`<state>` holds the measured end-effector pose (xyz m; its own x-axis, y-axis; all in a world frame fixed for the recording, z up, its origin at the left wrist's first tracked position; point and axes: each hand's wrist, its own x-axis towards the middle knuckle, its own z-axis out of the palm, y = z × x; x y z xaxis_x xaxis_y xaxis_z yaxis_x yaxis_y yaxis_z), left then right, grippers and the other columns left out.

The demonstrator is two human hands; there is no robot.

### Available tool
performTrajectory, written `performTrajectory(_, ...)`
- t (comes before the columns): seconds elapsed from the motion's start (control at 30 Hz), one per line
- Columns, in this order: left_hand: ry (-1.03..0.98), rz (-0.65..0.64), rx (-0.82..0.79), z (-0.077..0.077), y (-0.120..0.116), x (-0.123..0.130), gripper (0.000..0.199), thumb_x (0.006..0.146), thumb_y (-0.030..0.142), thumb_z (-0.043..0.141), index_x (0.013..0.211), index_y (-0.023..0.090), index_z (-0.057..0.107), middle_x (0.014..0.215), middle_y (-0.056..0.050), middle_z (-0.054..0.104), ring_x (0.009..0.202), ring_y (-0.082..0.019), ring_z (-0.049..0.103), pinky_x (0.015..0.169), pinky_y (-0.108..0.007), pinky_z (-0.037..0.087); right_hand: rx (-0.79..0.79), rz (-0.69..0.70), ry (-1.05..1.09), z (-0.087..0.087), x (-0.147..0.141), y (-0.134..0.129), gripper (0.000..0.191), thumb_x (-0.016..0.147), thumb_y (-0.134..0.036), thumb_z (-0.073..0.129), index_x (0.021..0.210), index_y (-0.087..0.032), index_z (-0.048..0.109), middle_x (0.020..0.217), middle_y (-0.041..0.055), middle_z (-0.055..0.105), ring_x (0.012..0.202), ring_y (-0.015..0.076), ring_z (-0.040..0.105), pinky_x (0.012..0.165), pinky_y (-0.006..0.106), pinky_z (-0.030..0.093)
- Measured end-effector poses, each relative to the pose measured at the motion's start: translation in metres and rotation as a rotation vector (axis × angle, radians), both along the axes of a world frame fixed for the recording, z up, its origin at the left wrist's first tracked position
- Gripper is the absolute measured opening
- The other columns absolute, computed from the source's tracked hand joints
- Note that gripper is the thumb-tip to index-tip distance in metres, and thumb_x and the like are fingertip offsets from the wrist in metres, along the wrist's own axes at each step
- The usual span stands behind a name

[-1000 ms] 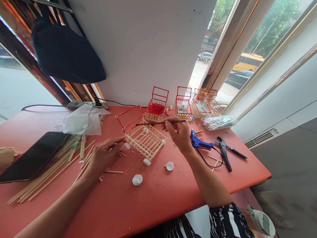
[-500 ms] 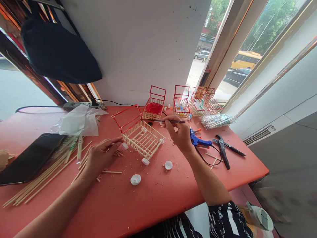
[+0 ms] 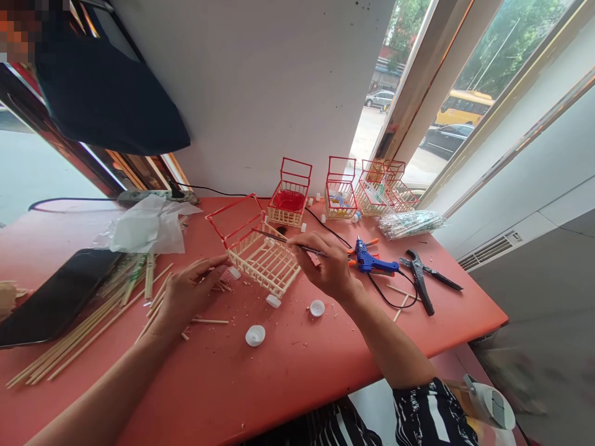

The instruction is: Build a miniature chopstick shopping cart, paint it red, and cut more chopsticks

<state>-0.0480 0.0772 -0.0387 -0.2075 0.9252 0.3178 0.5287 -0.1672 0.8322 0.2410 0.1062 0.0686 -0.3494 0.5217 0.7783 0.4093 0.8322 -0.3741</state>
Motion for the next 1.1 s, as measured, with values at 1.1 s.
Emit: performTrajectory(1.1,0.002,-0.013,0.005,0.0008,-0.0007,0.0006,0.036,0.089,0.050,0.062,0.107,0.026,0.081,0.108,-0.004,0.082,0.100,-0.026,0.076,0.096,-0.037,0.058,0.092,0.080,-0.046,-0.0044,0.0065,0.0097,0.022,0.097,-0.009,0.060,0.109,-0.024,0.069,0.100,0.0055,0.076,0.091,0.0179,0.073,0.081,0.030,0.061)
